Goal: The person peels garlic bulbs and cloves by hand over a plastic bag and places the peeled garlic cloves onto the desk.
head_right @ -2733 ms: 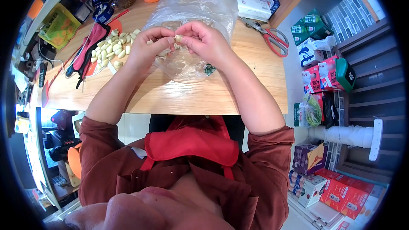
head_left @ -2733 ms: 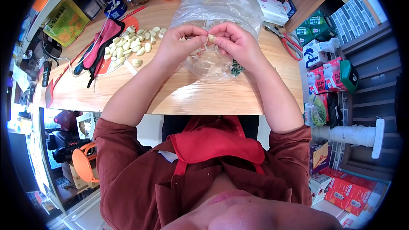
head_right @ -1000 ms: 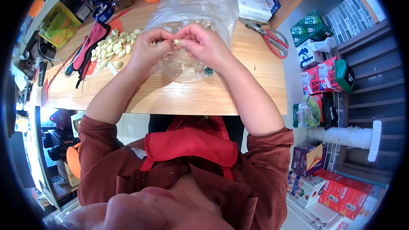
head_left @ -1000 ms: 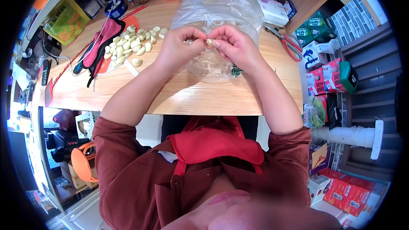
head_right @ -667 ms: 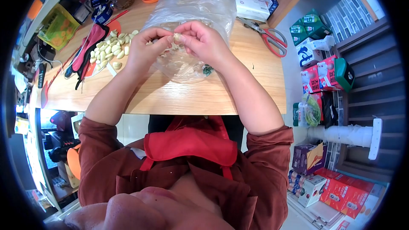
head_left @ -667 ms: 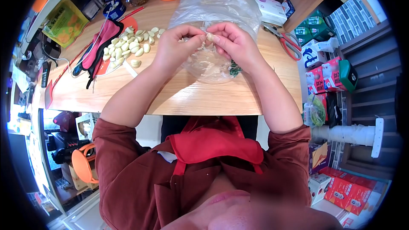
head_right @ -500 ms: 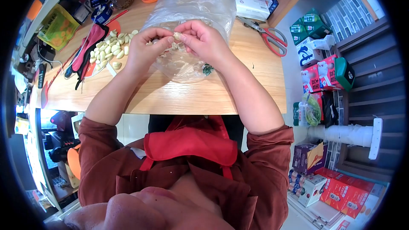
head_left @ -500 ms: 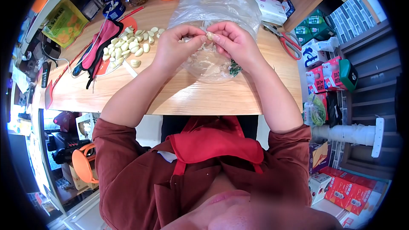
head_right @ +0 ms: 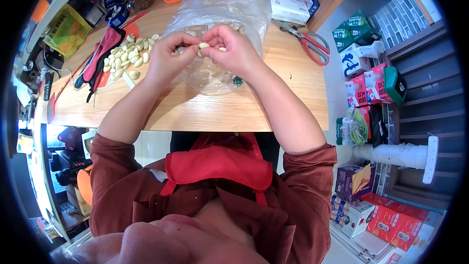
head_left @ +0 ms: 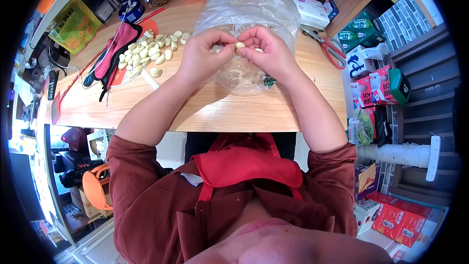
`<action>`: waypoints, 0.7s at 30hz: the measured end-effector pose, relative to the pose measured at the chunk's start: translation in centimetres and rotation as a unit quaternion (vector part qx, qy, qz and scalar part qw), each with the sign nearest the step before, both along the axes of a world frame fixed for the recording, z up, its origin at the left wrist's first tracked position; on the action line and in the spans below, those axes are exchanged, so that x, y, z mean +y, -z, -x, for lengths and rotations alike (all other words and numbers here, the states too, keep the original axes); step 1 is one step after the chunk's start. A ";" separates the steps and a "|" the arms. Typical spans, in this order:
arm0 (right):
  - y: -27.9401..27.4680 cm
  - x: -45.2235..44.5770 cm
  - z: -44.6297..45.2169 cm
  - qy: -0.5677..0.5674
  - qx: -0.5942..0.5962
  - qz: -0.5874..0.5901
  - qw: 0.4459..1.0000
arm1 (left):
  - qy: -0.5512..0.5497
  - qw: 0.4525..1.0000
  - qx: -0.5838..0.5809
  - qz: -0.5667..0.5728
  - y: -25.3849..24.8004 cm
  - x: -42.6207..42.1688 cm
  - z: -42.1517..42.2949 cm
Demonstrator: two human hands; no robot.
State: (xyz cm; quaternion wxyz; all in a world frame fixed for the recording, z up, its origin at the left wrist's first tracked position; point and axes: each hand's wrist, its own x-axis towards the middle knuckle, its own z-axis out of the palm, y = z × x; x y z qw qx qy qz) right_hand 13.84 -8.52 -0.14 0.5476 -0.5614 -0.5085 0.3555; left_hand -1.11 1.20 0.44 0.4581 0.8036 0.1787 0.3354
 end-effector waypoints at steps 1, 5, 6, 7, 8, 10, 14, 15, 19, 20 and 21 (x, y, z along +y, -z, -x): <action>0.1 0.0 0.0 -0.001 -0.012 0.000 1.000 | 0.001 1.000 0.003 -0.003 0.0 0.0 0.0; 0.3 0.1 0.1 -0.004 -0.059 -0.005 0.998 | 0.005 1.000 -0.001 -0.028 0.0 -0.1 -0.1; 0.4 0.1 0.1 -0.005 -0.070 -0.007 0.998 | 0.005 0.999 0.002 -0.033 0.0 -0.1 -0.1; 0.5 0.1 0.0 -0.003 -0.079 -0.011 0.997 | 0.005 0.999 0.004 -0.038 0.0 -0.1 -0.1; 0.6 0.2 0.0 0.000 -0.088 -0.015 0.996 | 0.005 0.999 0.003 -0.040 0.0 0.0 -0.1; 0.6 0.2 0.0 0.001 -0.092 -0.017 0.996 | 0.003 0.999 0.002 -0.044 0.2 0.0 -0.1; 0.5 0.1 0.1 0.000 -0.088 -0.016 0.996 | -0.002 0.998 0.013 -0.055 0.2 0.0 -0.1; 0.5 0.1 0.1 0.000 -0.091 -0.018 0.996 | -0.002 0.998 0.013 -0.057 0.2 0.1 -0.1; 0.3 0.0 0.2 0.004 -0.097 -0.014 0.995 | -0.008 0.998 0.012 -0.069 0.5 0.3 -0.2; 0.3 0.0 0.2 0.005 -0.097 -0.013 0.995 | -0.011 0.997 0.012 -0.075 0.5 0.3 -0.2; 0.3 0.0 0.2 0.006 -0.096 -0.012 0.995 | -0.014 0.997 0.013 -0.080 0.5 0.3 -0.2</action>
